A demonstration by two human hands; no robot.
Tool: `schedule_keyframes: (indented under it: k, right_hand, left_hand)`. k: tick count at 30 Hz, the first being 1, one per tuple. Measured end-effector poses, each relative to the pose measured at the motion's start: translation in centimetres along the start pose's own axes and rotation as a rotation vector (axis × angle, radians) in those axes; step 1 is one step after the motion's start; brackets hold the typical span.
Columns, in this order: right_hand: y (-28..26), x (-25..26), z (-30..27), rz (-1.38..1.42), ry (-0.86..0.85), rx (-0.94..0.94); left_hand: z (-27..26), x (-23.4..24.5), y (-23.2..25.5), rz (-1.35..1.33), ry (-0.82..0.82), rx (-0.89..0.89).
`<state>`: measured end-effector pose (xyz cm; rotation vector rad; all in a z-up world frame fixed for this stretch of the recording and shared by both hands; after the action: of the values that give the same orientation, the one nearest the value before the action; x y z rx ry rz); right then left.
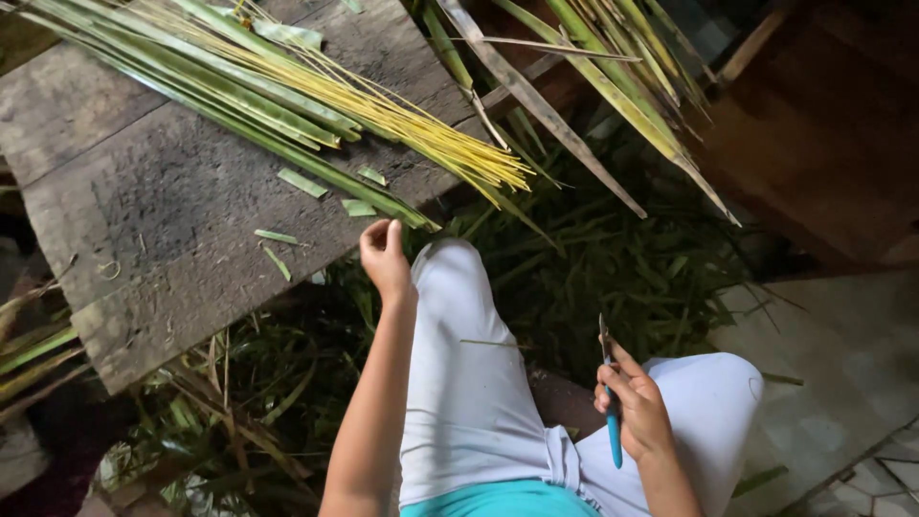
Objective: Stripping the leafy material from palm fronds to extract the central ribs using a knife
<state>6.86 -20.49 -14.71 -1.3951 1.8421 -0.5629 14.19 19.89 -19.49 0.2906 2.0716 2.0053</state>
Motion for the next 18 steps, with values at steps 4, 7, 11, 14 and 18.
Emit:
schedule_keyframes:
  k: [4,7,11,14,18]
  right_hand:
    - [0.3,-0.1,-0.4,0.018,-0.026,0.018]
    - [0.4,0.0,-0.9,0.019,-0.02,0.029]
    - [0.8,0.2,-1.4,0.019,-0.013,0.026]
    - [1.0,0.6,-1.3,0.044,-0.018,0.018]
    - [0.4,0.6,-1.9,0.048,-0.014,0.033]
  left_hand:
    - [1.4,-1.2,-1.9,-0.048,-0.004,0.304]
    - [1.9,-1.8,-1.9,-0.079,-0.008,0.515]
    - [1.6,-2.6,-2.5,-0.147,0.06,0.558]
    - [2.2,-3.9,-4.1,-0.196,0.12,0.59]
    - [1.1,-2.8,-2.6,-0.338,0.037,0.698]
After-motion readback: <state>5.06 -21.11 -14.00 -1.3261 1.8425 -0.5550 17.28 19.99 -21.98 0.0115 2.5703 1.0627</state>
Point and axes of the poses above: each hand's wrist, its own z-axis towards the middle knuckle, its own x-axis out of the back of the hand, y = z × x, the point moved 1 cm from there along z, towards the middle knuckle, and after that the axes turned 8 degrees about y, right-handed, at the moved point
